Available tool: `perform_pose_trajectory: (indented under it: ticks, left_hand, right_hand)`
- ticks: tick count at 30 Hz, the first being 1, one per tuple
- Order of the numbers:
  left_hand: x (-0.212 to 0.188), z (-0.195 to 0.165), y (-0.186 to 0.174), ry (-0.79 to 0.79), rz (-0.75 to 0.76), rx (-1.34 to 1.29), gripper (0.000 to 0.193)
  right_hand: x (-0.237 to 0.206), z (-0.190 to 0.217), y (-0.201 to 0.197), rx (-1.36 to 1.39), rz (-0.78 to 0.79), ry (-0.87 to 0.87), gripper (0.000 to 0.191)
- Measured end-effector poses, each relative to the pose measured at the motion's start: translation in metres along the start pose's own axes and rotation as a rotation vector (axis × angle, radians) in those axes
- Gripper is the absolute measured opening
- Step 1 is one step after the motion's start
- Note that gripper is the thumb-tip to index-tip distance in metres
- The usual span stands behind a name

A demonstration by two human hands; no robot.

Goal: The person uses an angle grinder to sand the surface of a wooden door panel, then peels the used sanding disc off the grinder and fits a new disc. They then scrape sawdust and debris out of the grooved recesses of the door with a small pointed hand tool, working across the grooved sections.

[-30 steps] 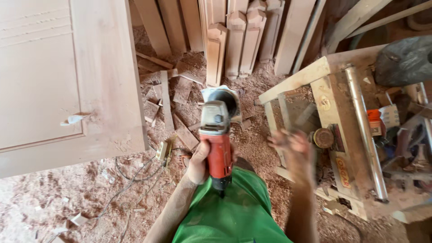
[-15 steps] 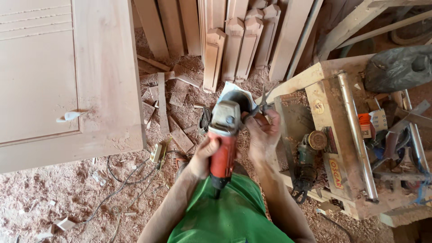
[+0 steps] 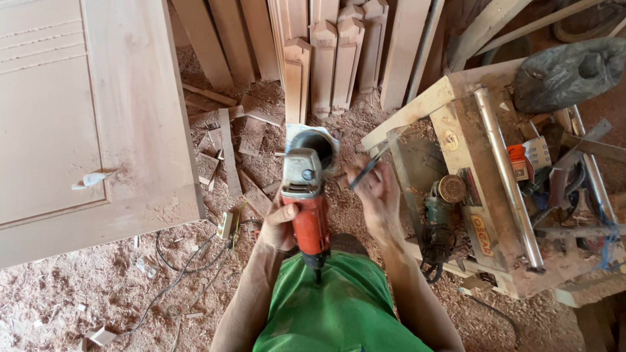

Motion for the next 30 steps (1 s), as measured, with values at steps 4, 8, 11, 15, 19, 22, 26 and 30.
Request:
perform_pose_trajectory:
  ticks: [4,8,11,15,19,22,26,30]
  left_hand:
    - [-0.002,-0.004,-0.007,0.000,0.033,0.035,0.074]
    - [-0.004,0.000,-0.009,-0.034,0.061,0.045,0.076]
    - [-0.004,0.002,-0.012,-0.019,0.029,0.058,0.079]
    - [-0.007,0.004,-0.010,-0.015,0.089,0.042,0.077]
    - [-0.009,0.001,-0.017,0.010,0.053,0.050,0.075]
    - [-0.010,-0.008,-0.020,0.083,0.053,0.085,0.077]
    - [-0.011,-0.009,-0.016,-0.003,0.162,0.002,0.076]
    - [-0.011,-0.015,-0.020,0.065,0.126,0.029,0.082]
  right_hand:
    - [-0.017,-0.013,-0.016,-0.289,0.205,0.058,0.024]
    - [-0.020,-0.023,-0.013,-0.563,0.377,0.107,0.031]
    - [-0.013,-0.008,-0.002,-0.490,0.404,-0.030,0.030]
    - [-0.009,-0.011,-0.006,-0.539,0.325,0.013,0.042]
    - [-0.010,-0.022,-0.002,-0.498,0.341,-0.015,0.041]
    - [-0.008,-0.009,0.009,-0.372,0.386,-0.311,0.036]
    - [-0.002,-0.019,0.013,-0.366,0.458,-0.138,0.039]
    - [-0.001,-0.014,0.021,-0.378,0.467,-0.096,0.041]
Point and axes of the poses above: each hand's wrist, its own x-axis towards the middle knuckle, its own y-axis out of the palm, z = x × y, the point moved 8 cm from there along x, towards the middle knuckle, and after that the axes turned 13 degrees about -z, right-handed, at the moved point
